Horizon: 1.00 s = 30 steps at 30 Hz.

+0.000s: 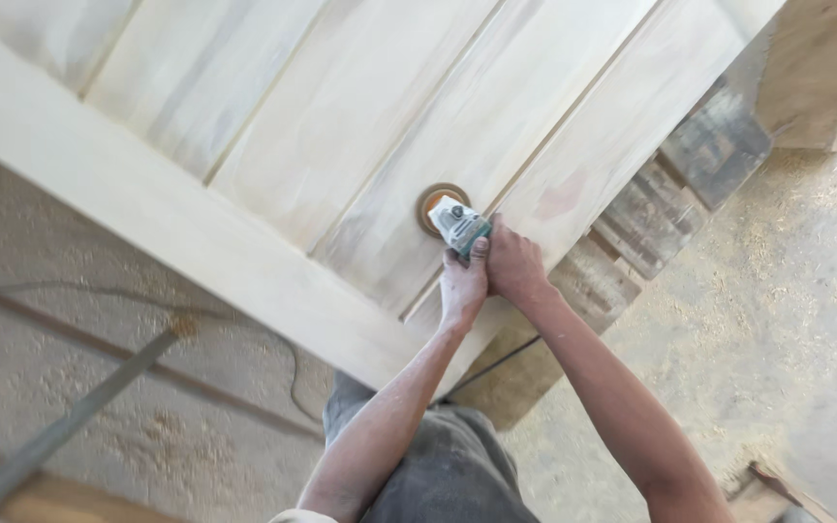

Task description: The person uses a handheld orbital sander to smooth the surface of a large wooden panel. They move the sander systematically across the slats and frame, briefly pausing to adjust the sanding disc before continuing.

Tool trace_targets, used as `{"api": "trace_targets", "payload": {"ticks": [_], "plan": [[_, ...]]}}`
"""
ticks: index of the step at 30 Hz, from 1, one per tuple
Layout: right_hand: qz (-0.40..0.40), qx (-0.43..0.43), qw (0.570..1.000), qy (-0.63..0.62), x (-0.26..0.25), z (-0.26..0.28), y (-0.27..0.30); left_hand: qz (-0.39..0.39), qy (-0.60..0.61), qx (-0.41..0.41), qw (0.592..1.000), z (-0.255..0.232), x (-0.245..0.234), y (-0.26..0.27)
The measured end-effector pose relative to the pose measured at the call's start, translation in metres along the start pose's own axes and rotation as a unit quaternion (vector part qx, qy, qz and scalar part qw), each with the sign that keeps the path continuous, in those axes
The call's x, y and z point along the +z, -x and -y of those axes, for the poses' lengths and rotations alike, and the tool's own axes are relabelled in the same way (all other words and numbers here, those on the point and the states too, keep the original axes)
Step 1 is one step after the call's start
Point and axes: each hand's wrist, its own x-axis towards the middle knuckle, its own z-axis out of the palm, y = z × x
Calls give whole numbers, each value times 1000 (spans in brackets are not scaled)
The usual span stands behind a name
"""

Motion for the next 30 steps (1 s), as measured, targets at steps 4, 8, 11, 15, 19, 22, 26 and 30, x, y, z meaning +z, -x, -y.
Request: {"api": "trace_targets", "payload": {"ticks": [4,8,11,15,19,22,26,30], "plan": [[-39,44,998,4,-39,-38,-43,26,-5,30,999,-47,54,-30],[-69,76,995,-2,-77,-75,-91,80,-26,31,996,-96,100,-66],[-98,99,990,-26,-109,-99,-120,92,-102,54,989,-128,136,-95],[-113,137,984,-29,-150,-120,-156,126,-139,56,981,-169,179,-128],[-136,188,970,-74,-188,-134,-190,136,-179,87,970,-215,215,-155],[-158,194,963,-99,-218,-140,-217,144,-188,89,967,-254,234,-169],[-156,202,961,-103,-229,-140,-252,131,-177,98,970,-282,234,-184],[-187,154,967,-75,-245,-135,-291,158,-123,117,973,-314,234,-208]]}}
